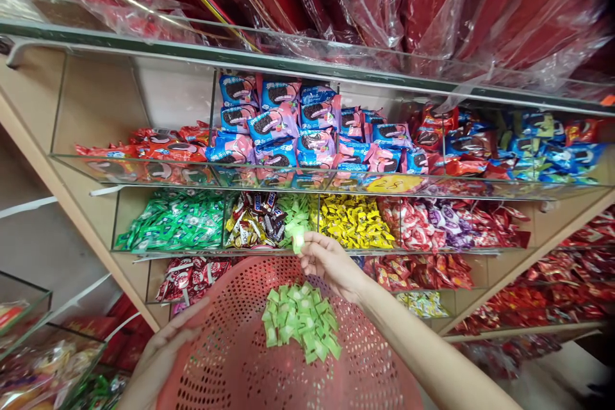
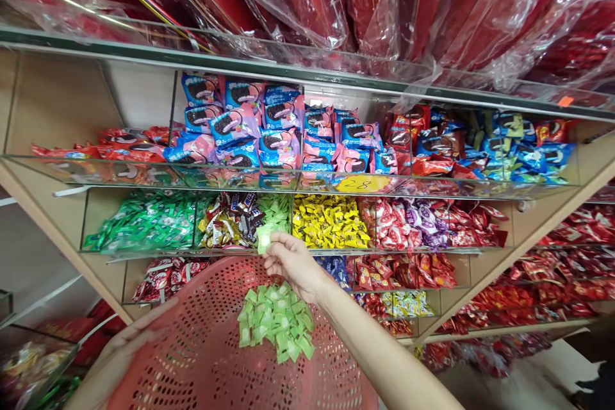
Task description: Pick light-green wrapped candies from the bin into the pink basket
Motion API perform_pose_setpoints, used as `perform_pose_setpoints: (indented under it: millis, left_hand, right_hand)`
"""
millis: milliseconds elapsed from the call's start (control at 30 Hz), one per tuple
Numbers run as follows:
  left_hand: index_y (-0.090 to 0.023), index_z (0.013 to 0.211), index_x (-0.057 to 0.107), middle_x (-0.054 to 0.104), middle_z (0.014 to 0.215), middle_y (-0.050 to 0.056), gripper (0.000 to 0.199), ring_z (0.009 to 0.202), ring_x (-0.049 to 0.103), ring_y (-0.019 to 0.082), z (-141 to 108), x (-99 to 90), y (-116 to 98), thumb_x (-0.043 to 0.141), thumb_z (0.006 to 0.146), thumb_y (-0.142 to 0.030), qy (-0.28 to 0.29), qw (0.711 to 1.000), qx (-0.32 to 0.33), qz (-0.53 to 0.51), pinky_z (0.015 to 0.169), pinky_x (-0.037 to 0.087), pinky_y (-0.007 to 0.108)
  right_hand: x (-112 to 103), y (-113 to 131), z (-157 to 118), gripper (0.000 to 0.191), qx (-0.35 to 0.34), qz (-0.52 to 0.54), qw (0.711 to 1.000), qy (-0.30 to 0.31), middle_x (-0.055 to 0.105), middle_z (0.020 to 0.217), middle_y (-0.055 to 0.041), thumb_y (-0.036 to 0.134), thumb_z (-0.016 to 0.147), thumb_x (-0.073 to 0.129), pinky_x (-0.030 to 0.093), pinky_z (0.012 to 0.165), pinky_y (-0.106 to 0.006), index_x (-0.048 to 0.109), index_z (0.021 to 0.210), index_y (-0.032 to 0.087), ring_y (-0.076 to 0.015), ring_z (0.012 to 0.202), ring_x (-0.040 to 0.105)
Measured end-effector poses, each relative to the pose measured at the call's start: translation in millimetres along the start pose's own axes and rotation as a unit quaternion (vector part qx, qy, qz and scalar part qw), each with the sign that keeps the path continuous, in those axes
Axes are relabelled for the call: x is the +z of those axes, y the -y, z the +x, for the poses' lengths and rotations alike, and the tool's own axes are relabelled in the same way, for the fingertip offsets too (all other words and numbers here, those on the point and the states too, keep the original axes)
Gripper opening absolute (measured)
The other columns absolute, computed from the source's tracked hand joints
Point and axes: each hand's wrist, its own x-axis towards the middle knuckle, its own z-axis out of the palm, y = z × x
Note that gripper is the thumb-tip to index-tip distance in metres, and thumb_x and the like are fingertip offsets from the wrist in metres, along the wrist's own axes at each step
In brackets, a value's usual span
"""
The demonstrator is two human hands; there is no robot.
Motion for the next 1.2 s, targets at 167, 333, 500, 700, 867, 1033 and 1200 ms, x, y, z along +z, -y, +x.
perform_pose_setpoints:
  millis: [167, 333, 500, 700, 867, 1033, 1200]
  left_hand:
    - [-0.030, 0.137, 0.039, 0.070, 0.105, 0.007, 0.087, 0.104, 0.060, 0.030, -1.5, 3.0, -0.4, 0.073, 0.059, -0.008, -0.010, 1.000, 0.006, 0.018, 0.086, 0.048, 0.043]
    - [-0.030, 0.138, 0.037, 0.071, 0.103, 0.008, 0.088, 0.101, 0.061, 0.032, -2.1, 2.8, -0.2, 0.073, 0.060, -0.010, -0.007, 0.999, 0.019, 0.031, 0.082, 0.050, 0.044]
    - [-0.028, 0.138, 0.037, 0.073, 0.094, 0.010, 0.091, 0.092, 0.065, 0.034, 0.2, 2.4, 0.1, 0.074, 0.057, -0.011, -0.019, 1.000, 0.015, 0.017, 0.075, 0.052, 0.046]
    - [-0.030, 0.140, 0.032, 0.073, 0.094, 0.009, 0.094, 0.087, 0.067, 0.033, -1.2, 4.9, -1.5, 0.073, 0.058, -0.009, -0.016, 1.000, 0.013, 0.016, 0.074, 0.052, 0.047]
    - [-0.028, 0.140, 0.034, 0.074, 0.089, 0.009, 0.094, 0.078, 0.068, 0.033, -2.5, 4.6, -0.9, 0.074, 0.057, -0.011, -0.025, 0.999, 0.012, 0.022, 0.070, 0.053, 0.044]
    - [-0.026, 0.139, 0.036, 0.074, 0.090, 0.009, 0.092, 0.084, 0.068, 0.032, -3.4, 5.8, -1.5, 0.075, 0.056, -0.012, -0.024, 1.000, 0.004, 0.012, 0.073, 0.053, 0.042]
    - [-0.029, 0.140, 0.033, 0.074, 0.090, 0.008, 0.093, 0.090, 0.066, 0.032, -3.1, 5.8, -1.6, 0.074, 0.058, -0.011, -0.022, 1.000, 0.005, 0.011, 0.074, 0.053, 0.043]
  right_hand:
    - [1.0, -1.6, -2.0, 0.025, 0.011, 0.061, 0.998, -0.030, 0.066, 0.068, -0.0011, 0.017, 0.061, 0.073, 0.051, 0.059, -0.018, 0.050, 0.069, 0.017, -0.0069, 0.057, 0.062]
    - [2.6, 0.8, -7.6, 0.040, 0.006, 0.089, 0.995, -0.047, 0.068, 0.068, 0.0003, 0.014, 0.059, 0.076, 0.054, 0.059, -0.021, 0.048, 0.088, 0.020, -0.0101, 0.058, 0.065]
    - [-3.1, -2.0, -11.6, 0.030, -0.002, 0.050, 0.998, -0.036, 0.070, 0.070, -0.0024, 0.020, 0.059, 0.079, 0.054, 0.060, -0.019, 0.053, 0.074, 0.016, -0.0113, 0.063, 0.067]
    - [-13.1, -5.8, -18.8, 0.027, 0.011, 0.035, 0.998, -0.049, 0.071, 0.071, -0.0051, 0.022, 0.058, 0.080, 0.054, 0.062, -0.019, 0.057, 0.070, 0.014, -0.0113, 0.064, 0.068]
    - [-24.8, -19.2, -28.8, 0.027, 0.031, 0.012, 0.998, -0.051, 0.071, 0.072, -0.0056, 0.024, 0.059, 0.080, 0.054, 0.063, -0.020, 0.059, 0.072, 0.014, -0.0124, 0.066, 0.068]
    - [-49.2, -40.0, -35.0, 0.033, 0.064, -0.116, 0.987, -0.088, 0.066, 0.059, -0.0012, 0.036, 0.058, 0.079, 0.045, 0.043, -0.019, 0.055, 0.070, 0.016, -0.0096, 0.046, 0.059]
    - [-55.9, -26.7, -20.1, 0.038, -0.105, -0.325, 0.932, -0.118, 0.043, 0.041, 0.0079, 0.044, 0.067, 0.070, 0.027, 0.038, -0.021, 0.043, 0.056, 0.020, -0.0062, 0.036, 0.036]
